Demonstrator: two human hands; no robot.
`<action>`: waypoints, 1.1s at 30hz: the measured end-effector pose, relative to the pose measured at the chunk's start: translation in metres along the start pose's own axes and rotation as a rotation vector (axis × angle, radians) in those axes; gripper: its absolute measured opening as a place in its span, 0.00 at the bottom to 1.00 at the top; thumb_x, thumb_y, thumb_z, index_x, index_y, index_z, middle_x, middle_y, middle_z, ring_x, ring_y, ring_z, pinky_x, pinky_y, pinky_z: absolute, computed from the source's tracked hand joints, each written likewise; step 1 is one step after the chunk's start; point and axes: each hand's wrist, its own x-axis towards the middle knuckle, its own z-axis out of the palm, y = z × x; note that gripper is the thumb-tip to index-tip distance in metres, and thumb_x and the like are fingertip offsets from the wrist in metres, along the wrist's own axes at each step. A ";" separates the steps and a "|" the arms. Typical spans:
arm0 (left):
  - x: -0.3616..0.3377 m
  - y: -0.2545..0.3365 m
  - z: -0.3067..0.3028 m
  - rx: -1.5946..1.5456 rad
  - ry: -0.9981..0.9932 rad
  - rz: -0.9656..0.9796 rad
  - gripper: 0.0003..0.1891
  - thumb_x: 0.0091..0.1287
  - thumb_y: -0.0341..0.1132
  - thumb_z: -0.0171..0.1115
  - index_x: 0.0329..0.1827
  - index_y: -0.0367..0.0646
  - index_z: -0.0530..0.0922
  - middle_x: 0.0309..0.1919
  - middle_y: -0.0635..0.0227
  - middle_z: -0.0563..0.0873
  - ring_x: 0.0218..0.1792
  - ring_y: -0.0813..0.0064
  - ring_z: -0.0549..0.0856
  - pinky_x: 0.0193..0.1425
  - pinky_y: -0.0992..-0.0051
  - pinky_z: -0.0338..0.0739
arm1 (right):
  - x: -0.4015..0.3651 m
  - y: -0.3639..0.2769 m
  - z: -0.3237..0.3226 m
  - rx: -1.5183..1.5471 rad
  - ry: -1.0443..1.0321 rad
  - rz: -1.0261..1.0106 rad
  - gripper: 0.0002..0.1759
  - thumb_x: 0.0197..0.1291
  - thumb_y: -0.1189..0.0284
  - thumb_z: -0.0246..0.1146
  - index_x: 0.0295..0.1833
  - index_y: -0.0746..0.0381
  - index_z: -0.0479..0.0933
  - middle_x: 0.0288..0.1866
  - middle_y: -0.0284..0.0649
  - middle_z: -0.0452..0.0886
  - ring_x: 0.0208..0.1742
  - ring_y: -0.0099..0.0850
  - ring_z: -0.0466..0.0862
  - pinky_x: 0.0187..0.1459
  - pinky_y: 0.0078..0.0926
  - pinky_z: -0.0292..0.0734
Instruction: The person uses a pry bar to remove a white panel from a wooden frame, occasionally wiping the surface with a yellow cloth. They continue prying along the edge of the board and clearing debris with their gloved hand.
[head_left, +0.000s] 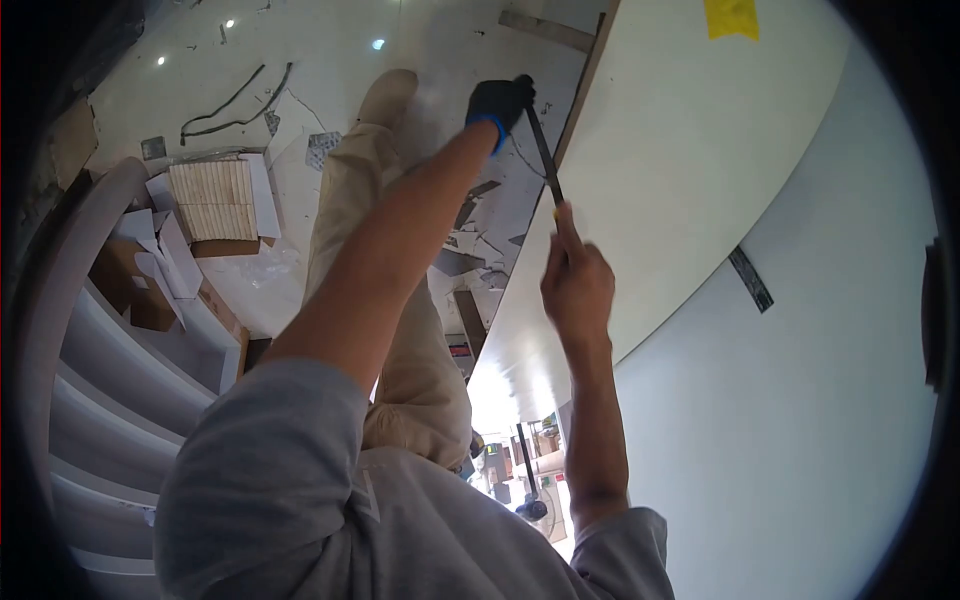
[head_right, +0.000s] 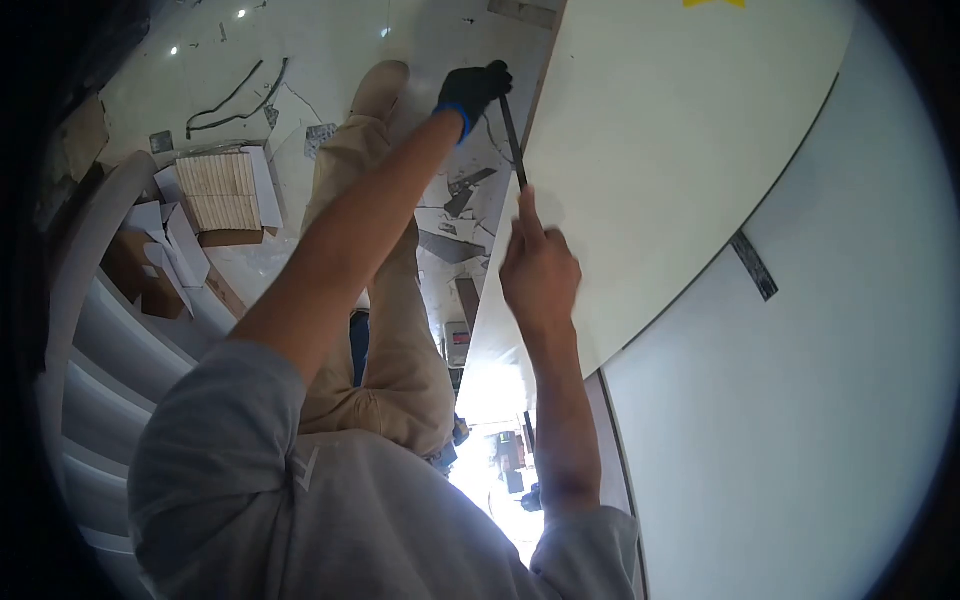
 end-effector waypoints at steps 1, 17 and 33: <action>0.005 0.003 0.000 -0.327 -0.042 -0.256 0.19 0.67 0.47 0.59 0.49 0.39 0.83 0.39 0.64 0.89 0.42 0.77 0.86 0.50 0.74 0.76 | 0.008 -0.003 -0.002 0.031 -0.007 -0.006 0.24 0.65 0.73 0.57 0.67 0.55 0.71 0.21 0.42 0.74 0.19 0.37 0.76 0.25 0.36 0.75; -0.001 -0.064 0.037 -0.348 -0.003 0.087 0.20 0.67 0.49 0.54 0.39 0.41 0.85 0.35 0.55 0.87 0.42 0.65 0.86 0.49 0.71 0.77 | -0.022 0.006 0.006 -0.009 -0.015 0.019 0.22 0.66 0.70 0.57 0.66 0.52 0.73 0.21 0.42 0.75 0.21 0.38 0.79 0.26 0.35 0.77; -0.025 0.055 -0.004 -0.373 0.153 0.102 0.22 0.67 0.50 0.54 0.30 0.40 0.85 0.27 0.58 0.86 0.30 0.62 0.84 0.39 0.67 0.75 | -0.008 0.003 -0.071 0.082 0.166 -0.113 0.20 0.64 0.74 0.59 0.63 0.57 0.75 0.17 0.39 0.72 0.15 0.32 0.73 0.21 0.32 0.72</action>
